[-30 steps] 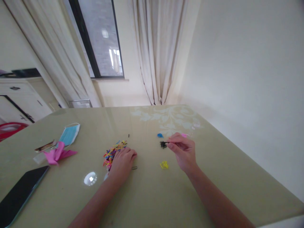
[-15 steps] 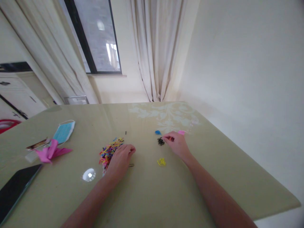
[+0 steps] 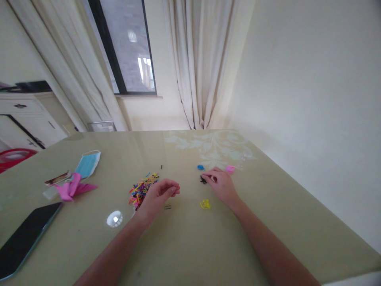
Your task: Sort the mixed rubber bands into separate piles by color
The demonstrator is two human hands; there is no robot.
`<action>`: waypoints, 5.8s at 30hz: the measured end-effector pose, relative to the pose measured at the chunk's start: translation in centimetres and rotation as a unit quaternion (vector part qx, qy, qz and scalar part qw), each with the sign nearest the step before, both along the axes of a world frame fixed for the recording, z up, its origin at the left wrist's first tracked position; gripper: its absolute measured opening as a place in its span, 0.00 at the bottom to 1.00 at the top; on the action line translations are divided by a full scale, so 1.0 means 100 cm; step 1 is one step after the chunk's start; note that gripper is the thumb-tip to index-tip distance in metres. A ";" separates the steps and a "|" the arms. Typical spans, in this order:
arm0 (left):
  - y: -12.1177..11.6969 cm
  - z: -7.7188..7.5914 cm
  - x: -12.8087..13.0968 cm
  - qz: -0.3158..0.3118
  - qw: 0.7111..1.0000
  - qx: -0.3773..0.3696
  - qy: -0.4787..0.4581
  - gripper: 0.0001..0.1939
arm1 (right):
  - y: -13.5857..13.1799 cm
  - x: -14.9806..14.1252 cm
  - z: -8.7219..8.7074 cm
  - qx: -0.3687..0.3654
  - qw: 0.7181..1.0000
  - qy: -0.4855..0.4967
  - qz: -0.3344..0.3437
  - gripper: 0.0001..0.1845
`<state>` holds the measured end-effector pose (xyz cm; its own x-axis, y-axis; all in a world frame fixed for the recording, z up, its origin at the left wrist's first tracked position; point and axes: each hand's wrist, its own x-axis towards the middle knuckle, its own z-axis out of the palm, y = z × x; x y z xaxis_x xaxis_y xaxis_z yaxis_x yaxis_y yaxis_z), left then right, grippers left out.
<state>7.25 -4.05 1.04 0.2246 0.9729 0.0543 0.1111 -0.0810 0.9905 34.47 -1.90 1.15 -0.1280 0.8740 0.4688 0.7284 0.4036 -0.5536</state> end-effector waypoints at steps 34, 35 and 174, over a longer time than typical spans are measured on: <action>0.004 0.012 -0.029 -0.053 0.929 0.095 0.354 0.13 | -0.058 -0.016 0.066 0.000 0.943 0.256 0.211 0.20; 0.005 0.012 -0.033 -0.075 0.919 0.087 0.376 0.13 | -0.058 -0.014 0.068 -0.007 0.943 0.250 0.221 0.19; 0.000 0.029 0.016 0.016 0.993 0.109 0.034 0.12 | -0.038 -0.044 0.017 -0.105 0.953 0.242 0.147 0.17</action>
<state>8.85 -4.03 3.95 0.2045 0.9465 0.2496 0.1835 -0.2875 0.9400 30.12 -5.69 2.87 -0.1956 0.9146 0.3539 0.2402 0.3946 -0.8869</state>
